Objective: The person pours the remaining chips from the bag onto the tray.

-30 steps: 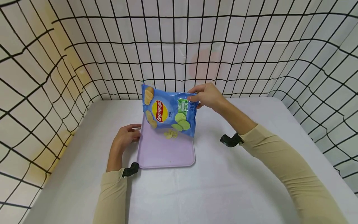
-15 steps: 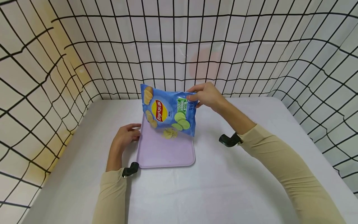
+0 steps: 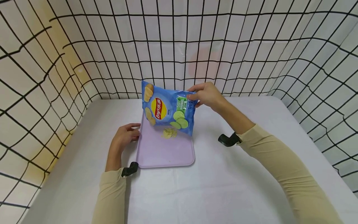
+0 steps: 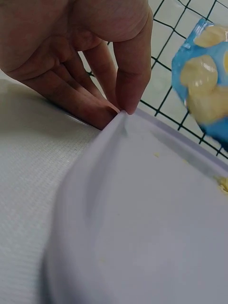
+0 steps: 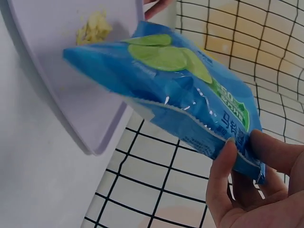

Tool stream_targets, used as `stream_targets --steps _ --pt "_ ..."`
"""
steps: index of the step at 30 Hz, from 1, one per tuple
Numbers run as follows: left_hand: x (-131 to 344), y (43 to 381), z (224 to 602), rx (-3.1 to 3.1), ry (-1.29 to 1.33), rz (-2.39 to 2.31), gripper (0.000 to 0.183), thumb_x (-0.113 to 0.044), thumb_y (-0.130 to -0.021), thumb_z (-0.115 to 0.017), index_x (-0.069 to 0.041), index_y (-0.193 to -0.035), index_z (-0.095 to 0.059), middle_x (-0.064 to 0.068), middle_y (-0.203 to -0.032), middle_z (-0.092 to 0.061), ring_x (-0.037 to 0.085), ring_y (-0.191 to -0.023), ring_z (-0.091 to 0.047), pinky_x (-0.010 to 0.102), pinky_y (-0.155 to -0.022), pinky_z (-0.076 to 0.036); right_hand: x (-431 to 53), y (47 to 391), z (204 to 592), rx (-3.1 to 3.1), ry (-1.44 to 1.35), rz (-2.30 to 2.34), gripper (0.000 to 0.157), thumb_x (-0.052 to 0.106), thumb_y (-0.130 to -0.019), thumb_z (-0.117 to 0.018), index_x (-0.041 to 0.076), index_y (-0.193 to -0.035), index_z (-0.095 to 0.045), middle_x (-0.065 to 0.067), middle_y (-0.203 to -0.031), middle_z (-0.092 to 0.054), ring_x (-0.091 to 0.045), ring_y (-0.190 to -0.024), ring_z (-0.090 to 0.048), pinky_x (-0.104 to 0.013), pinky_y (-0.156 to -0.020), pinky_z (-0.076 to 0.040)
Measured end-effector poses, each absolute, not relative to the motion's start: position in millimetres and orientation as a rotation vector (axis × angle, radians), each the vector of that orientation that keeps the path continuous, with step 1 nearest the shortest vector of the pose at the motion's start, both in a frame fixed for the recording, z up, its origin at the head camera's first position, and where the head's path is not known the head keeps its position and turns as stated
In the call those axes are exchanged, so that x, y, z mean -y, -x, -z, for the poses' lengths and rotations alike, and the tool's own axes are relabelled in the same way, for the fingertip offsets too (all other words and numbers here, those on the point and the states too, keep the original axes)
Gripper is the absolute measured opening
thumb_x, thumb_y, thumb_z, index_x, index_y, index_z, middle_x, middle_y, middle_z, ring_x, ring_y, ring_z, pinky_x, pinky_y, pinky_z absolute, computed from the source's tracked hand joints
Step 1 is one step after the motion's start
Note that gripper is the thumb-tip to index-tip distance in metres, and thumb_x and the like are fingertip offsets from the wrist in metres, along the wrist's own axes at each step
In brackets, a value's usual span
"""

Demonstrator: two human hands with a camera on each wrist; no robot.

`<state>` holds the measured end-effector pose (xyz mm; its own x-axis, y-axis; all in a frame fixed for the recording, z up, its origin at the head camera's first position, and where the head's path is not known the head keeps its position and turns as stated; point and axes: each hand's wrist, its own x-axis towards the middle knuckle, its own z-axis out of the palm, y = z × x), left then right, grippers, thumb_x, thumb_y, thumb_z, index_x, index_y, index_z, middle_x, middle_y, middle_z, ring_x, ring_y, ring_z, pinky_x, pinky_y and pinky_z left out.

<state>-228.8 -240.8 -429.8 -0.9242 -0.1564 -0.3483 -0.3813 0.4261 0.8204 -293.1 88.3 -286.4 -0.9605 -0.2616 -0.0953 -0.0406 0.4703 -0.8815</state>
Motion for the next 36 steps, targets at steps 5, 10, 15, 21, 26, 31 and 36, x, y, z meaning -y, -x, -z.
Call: stream_targets --steps 5,10,15,21,26,31,36 --pt "241.4 229.5 430.8 -2.457 0.476 -1.506 0.050 -0.018 -0.098 -0.059 -0.016 -0.147 -0.054 0.017 -0.132 -0.061 0.027 -0.102 -0.069 0.039 -0.100 -0.049 -85.4 291.8 285.1 -2.487 0.255 1.470 0.033 0.017 -0.095 -0.070 0.007 -0.126 -0.070 -0.013 -0.117 -0.070 -0.026 -0.095 -0.067 -0.034 -0.079 -0.059" --pt "241.5 229.5 431.4 -2.456 0.481 -1.512 0.050 -0.018 -0.097 -0.060 -0.016 -0.146 -0.055 0.016 -0.129 -0.061 0.026 -0.100 -0.069 0.037 -0.098 -0.050 -85.6 291.1 282.8 -2.496 0.289 1.482 0.032 0.016 -0.095 -0.070 0.007 -0.125 -0.070 -0.013 -0.115 -0.069 -0.026 -0.093 -0.067 -0.035 -0.078 -0.060" --pt "242.2 227.4 431.2 -2.492 0.438 -1.517 0.050 -0.014 -0.095 -0.061 -0.012 -0.145 -0.057 0.017 -0.126 -0.063 0.019 -0.090 -0.068 0.028 -0.084 -0.051 -86.6 290.8 280.8 -2.508 0.315 1.478 0.029 0.015 -0.095 -0.069 0.007 -0.122 -0.071 -0.014 -0.114 -0.068 -0.027 -0.094 -0.068 -0.035 -0.077 -0.060" --pt "243.6 226.6 433.2 -2.504 0.421 -1.521 0.049 -0.013 -0.095 -0.060 -0.011 -0.144 -0.057 0.017 -0.124 -0.063 0.017 -0.086 -0.067 0.024 -0.077 -0.049 -87.6 290.9 280.7 -2.478 0.340 1.511 0.029 0.014 -0.095 -0.067 0.006 -0.122 -0.071 -0.014 -0.118 -0.068 -0.028 -0.098 -0.067 -0.038 -0.081 -0.060" --pt "244.3 227.4 434.5 -2.513 0.411 -1.523 0.050 -0.013 -0.095 -0.060 -0.011 -0.144 -0.057 0.017 -0.122 -0.063 0.016 -0.083 -0.068 0.024 -0.077 -0.050 -86.8 292.4 279.6 -2.458 0.354 1.520 0.030 0.012 -0.095 -0.067 0.005 -0.124 -0.070 -0.013 -0.121 -0.068 -0.028 -0.102 -0.066 -0.039 -0.085 -0.059" --pt "244.1 228.0 434.0 -2.512 0.400 -1.530 0.050 -0.013 -0.094 -0.060 -0.010 -0.144 -0.057 0.016 -0.122 -0.063 0.015 -0.084 -0.067 0.023 -0.077 -0.050 -87.0 292.5 278.4 -2.476 0.353 1.506 0.032 0.013 -0.096 -0.066 0.006 -0.127 -0.069 -0.012 -0.122 -0.068 -0.028 -0.101 -0.066 -0.036 -0.082 -0.060" --pt "243.3 228.9 432.7 -2.511 0.403 -1.510 0.050 -0.015 -0.095 -0.059 -0.012 -0.144 -0.057 0.016 -0.125 -0.062 0.018 -0.086 -0.068 0.025 -0.080 -0.050 -88.0 290.9 277.8 -2.507 0.356 1.498 0.031 0.014 -0.096 -0.068 0.006 -0.126 -0.070 -0.012 -0.120 -0.069 -0.028 -0.099 -0.067 -0.035 -0.081 -0.060"
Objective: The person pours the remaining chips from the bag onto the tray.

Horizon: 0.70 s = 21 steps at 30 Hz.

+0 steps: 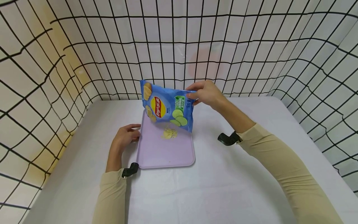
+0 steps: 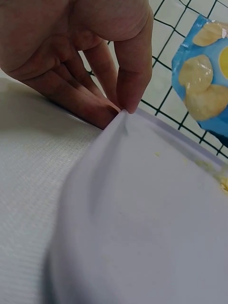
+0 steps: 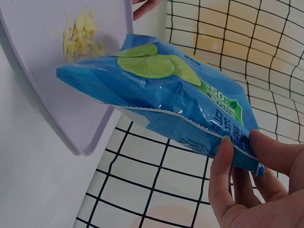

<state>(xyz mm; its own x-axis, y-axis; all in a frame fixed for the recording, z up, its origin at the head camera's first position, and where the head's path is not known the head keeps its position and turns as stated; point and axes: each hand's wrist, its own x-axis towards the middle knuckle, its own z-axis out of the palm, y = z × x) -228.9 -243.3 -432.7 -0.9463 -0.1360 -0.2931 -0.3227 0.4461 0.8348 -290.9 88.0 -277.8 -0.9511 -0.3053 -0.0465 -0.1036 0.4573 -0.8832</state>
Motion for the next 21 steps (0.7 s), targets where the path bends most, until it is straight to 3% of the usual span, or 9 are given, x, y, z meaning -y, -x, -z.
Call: stream_targets --steps 7,21 --pt "241.9 229.0 432.0 -2.508 0.419 -1.502 0.050 -0.015 -0.095 -0.059 -0.012 -0.145 -0.057 0.017 -0.126 -0.062 0.020 -0.090 -0.068 0.028 -0.083 -0.049 -89.4 290.7 279.6 -2.521 0.344 1.515 0.026 0.016 -0.095 -0.071 0.006 -0.119 -0.073 -0.013 -0.110 -0.072 -0.026 -0.095 -0.069 -0.034 -0.080 -0.060" --pt "241.1 229.3 432.2 -2.489 0.450 -1.493 0.050 -0.017 -0.096 -0.059 -0.015 -0.146 -0.056 0.017 -0.128 -0.060 0.025 -0.096 -0.068 0.034 -0.092 -0.049 -89.5 290.0 280.1 -2.479 0.341 1.565 0.026 0.018 -0.097 -0.066 0.004 -0.118 -0.073 -0.013 -0.115 -0.069 -0.027 -0.100 -0.066 -0.036 -0.082 -0.060"
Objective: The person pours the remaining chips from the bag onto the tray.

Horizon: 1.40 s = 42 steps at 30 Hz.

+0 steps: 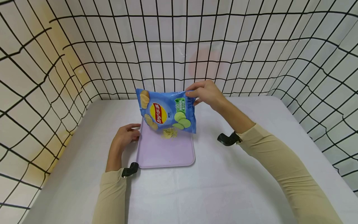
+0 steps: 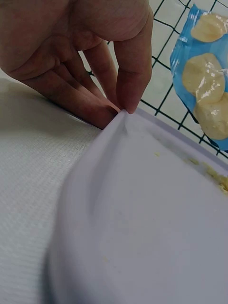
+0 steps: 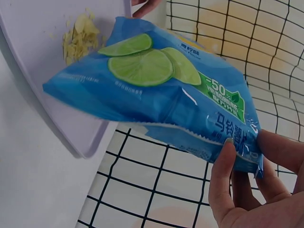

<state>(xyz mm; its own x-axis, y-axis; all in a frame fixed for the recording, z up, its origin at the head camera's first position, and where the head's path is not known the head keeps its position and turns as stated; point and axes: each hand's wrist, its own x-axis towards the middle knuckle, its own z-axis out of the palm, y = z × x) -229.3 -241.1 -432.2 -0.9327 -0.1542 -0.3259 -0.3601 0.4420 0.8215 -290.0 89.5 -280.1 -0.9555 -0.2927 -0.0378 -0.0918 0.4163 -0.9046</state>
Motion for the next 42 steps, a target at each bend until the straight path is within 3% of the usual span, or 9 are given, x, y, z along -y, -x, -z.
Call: stream_targets --steps 12,42 --pt "240.4 229.1 431.1 -2.476 0.445 -1.503 0.050 -0.017 -0.097 -0.059 -0.015 -0.147 -0.055 0.017 -0.129 -0.060 0.023 -0.095 -0.067 0.031 -0.091 -0.050 -88.8 289.9 281.6 -2.455 0.308 1.646 0.024 0.017 -0.095 -0.066 0.003 -0.111 -0.074 -0.013 -0.111 -0.069 -0.027 -0.099 -0.064 -0.035 -0.078 -0.059" --pt "240.1 228.6 432.8 -2.481 0.460 -1.512 0.049 -0.017 -0.097 -0.059 -0.015 -0.146 -0.056 0.016 -0.128 -0.061 0.026 -0.099 -0.068 0.038 -0.098 -0.050 -89.2 289.4 275.2 -2.471 0.297 1.711 0.023 0.021 -0.094 -0.068 0.004 -0.108 -0.076 -0.011 -0.106 -0.073 -0.028 -0.098 -0.064 -0.030 -0.074 -0.059"
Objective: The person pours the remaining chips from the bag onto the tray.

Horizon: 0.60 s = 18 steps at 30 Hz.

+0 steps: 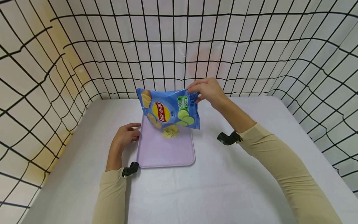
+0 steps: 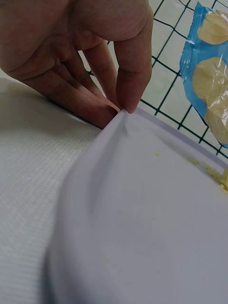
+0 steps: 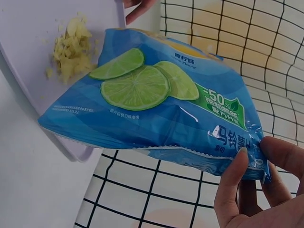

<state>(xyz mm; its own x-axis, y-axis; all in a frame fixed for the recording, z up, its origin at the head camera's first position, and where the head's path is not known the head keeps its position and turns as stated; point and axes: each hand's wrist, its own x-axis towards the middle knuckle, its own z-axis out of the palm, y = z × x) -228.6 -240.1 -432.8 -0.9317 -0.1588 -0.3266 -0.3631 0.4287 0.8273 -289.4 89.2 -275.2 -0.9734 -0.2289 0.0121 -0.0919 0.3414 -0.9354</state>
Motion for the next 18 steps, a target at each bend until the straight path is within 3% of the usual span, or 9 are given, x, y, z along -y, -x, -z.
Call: stream_targets --steps 13,18 --pt "240.2 228.9 431.9 -2.474 0.450 -1.531 0.049 -0.016 -0.097 -0.060 -0.014 -0.145 -0.056 0.016 -0.128 -0.062 0.022 -0.093 -0.067 0.031 -0.091 -0.052 -87.0 289.4 270.9 -2.446 0.318 1.741 0.024 0.020 -0.094 -0.070 0.003 -0.111 -0.075 -0.010 -0.106 -0.072 -0.025 -0.095 -0.063 -0.031 -0.074 -0.059" --pt "239.8 228.8 431.6 -2.472 0.457 -1.527 0.049 -0.015 -0.097 -0.060 -0.013 -0.145 -0.056 0.017 -0.129 -0.061 0.024 -0.095 -0.068 0.034 -0.094 -0.051 -87.7 289.5 269.2 -2.435 0.332 1.754 0.025 0.019 -0.094 -0.069 0.003 -0.112 -0.074 -0.010 -0.107 -0.071 -0.026 -0.096 -0.063 -0.031 -0.074 -0.059"
